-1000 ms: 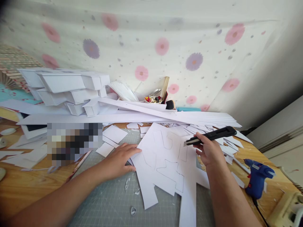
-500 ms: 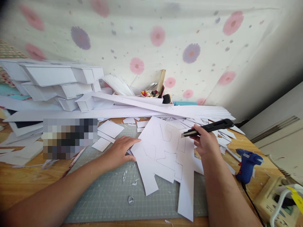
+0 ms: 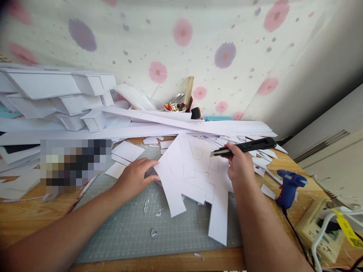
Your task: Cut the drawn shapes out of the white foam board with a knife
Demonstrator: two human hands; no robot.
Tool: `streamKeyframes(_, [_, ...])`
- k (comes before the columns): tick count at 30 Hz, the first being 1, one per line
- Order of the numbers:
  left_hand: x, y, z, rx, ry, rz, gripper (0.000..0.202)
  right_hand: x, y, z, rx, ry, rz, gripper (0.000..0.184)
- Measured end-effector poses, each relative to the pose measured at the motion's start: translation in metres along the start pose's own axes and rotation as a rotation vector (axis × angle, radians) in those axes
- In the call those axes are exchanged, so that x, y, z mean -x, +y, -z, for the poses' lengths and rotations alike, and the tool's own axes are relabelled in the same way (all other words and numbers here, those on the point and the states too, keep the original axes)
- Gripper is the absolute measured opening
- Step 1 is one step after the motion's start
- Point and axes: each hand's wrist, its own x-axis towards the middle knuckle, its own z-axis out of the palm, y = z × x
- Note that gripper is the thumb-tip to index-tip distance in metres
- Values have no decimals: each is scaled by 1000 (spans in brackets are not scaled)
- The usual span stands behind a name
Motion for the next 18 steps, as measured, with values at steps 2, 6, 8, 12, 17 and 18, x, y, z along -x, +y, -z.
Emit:
streamKeyframes(2, [0,3,0,15,31,13,28,-1,0,2,-32,9,20,11])
streamKeyframes(6, [0,10,-1,46,20,29,19,-4,0,5,-15,-5,33,11])
streamKeyframes(8, [-1,12,-2,56,-8,20,18,-5,1,5,3,-4,57,11])
streamKeyframes(12, [2,13,3,23,-93,-9,19,-5,4,3,-16,8,29,9])
streamKeyframes(17, [10,10,21,-62,-173,-30,15,4,7,-3,-16,-39,-67,11])
streamKeyframes(18, [12,9,25,-78,-187,-28,16,7,8,-5,-9,-57,-80,11])
